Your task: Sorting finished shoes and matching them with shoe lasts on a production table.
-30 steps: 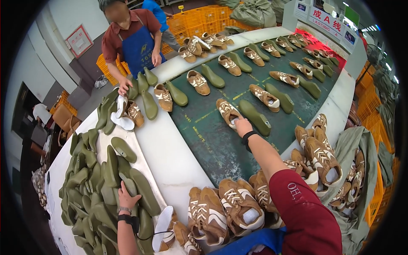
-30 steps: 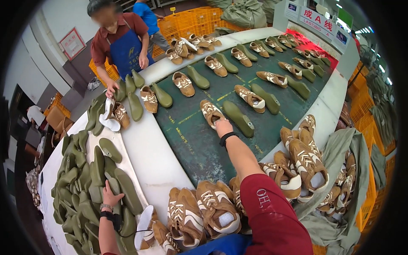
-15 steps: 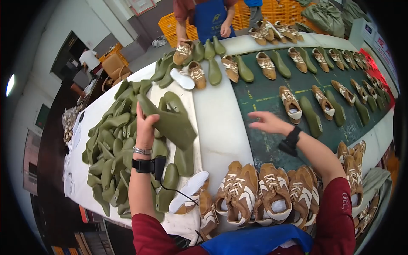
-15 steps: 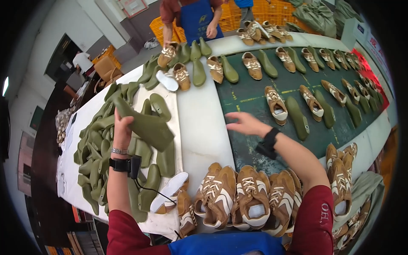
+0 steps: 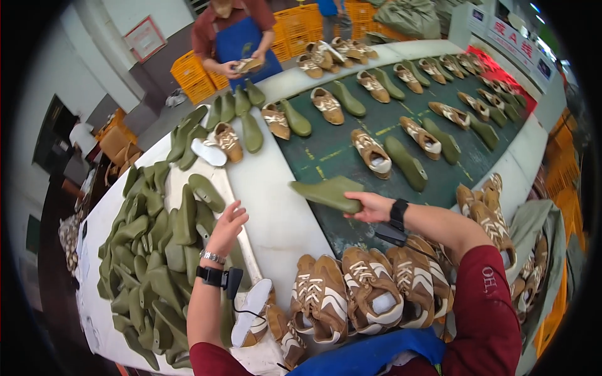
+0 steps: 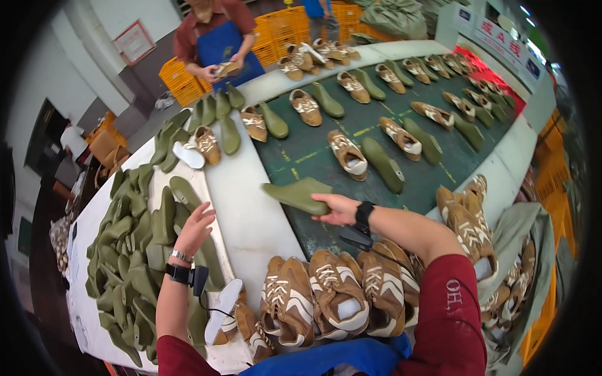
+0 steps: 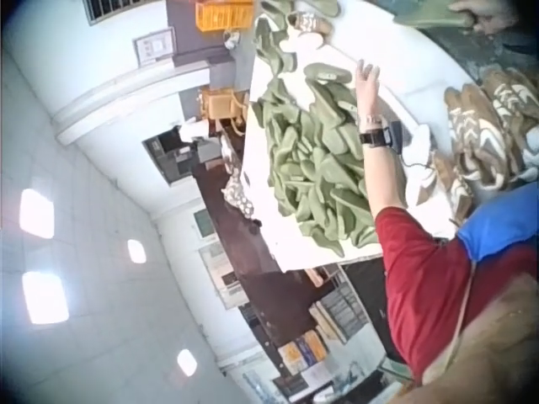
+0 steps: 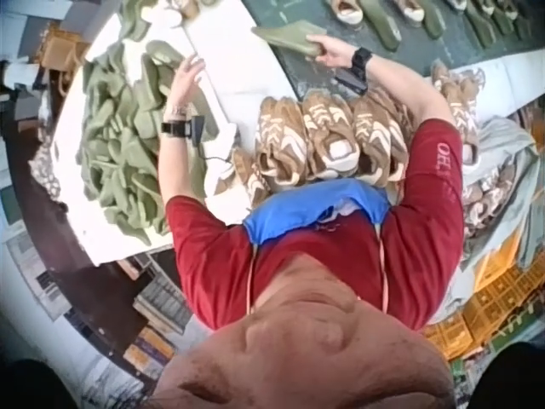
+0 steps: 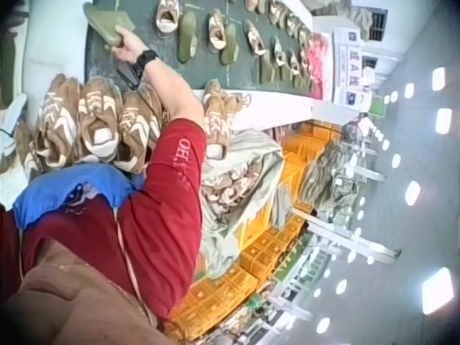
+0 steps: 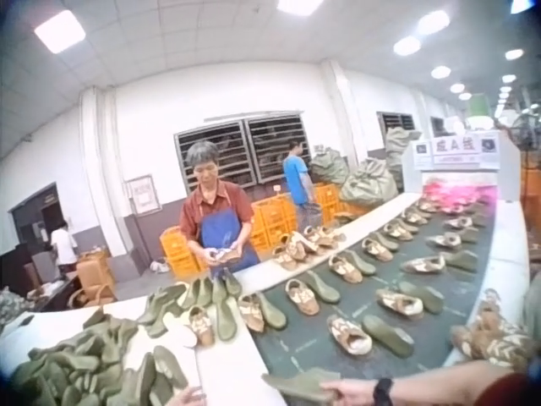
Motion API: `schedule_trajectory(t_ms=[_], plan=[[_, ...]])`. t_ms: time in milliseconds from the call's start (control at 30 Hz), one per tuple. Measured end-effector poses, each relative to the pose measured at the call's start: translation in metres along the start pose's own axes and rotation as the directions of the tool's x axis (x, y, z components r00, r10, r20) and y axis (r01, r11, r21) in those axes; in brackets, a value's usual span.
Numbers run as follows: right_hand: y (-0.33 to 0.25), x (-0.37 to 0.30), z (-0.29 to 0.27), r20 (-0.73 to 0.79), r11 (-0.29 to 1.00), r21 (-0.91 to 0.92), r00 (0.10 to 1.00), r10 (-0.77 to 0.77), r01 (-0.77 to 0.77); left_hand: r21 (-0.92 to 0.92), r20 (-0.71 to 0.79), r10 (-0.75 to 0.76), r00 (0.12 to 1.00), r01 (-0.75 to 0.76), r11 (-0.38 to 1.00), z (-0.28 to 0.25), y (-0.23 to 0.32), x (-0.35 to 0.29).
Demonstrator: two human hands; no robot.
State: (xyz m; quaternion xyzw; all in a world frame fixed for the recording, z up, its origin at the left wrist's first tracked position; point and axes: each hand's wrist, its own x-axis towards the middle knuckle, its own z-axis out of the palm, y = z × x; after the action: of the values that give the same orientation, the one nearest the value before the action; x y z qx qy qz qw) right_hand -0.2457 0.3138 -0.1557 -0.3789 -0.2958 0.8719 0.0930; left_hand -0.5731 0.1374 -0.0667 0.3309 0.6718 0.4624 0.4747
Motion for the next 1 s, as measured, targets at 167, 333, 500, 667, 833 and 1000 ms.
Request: schedule_trajectory(t_ms=[167,333,500,667,833,1000], plan=[[-0.015,-0.003,0.004,0.026,0.995,-0.011,0.994,0.102,-0.102,0.651,-0.102,0.008,0.995,0.061,0.756,-0.078,-0.051,-0.03],[-0.013,0.054,0.101,0.115,0.964,-0.192,0.98,-0.165,0.185,0.842,-0.181,-0.235,0.955,0.274,0.464,-0.101,-0.1,-0.03],[-0.013,0.07,0.128,0.139,0.752,-0.637,0.985,-0.106,0.171,0.719,-0.276,-0.259,0.926,0.377,0.584,-0.082,-0.141,-0.034],[0.003,0.052,0.131,0.262,0.581,-0.79,0.964,0.035,0.193,0.495,-0.33,-0.191,0.924,0.342,0.799,-0.098,-0.158,-0.026],[0.001,0.035,0.12,0.296,0.556,-0.806,0.951,0.083,0.203,-0.174,0.035,-0.47,0.882,0.468,0.866,-0.074,-0.1,0.0],[-0.008,0.013,0.109,0.309,0.576,-0.783,0.951,0.034,0.234,0.042,-0.563,-0.002,0.827,0.031,0.999,-0.08,-0.068,0.065]])
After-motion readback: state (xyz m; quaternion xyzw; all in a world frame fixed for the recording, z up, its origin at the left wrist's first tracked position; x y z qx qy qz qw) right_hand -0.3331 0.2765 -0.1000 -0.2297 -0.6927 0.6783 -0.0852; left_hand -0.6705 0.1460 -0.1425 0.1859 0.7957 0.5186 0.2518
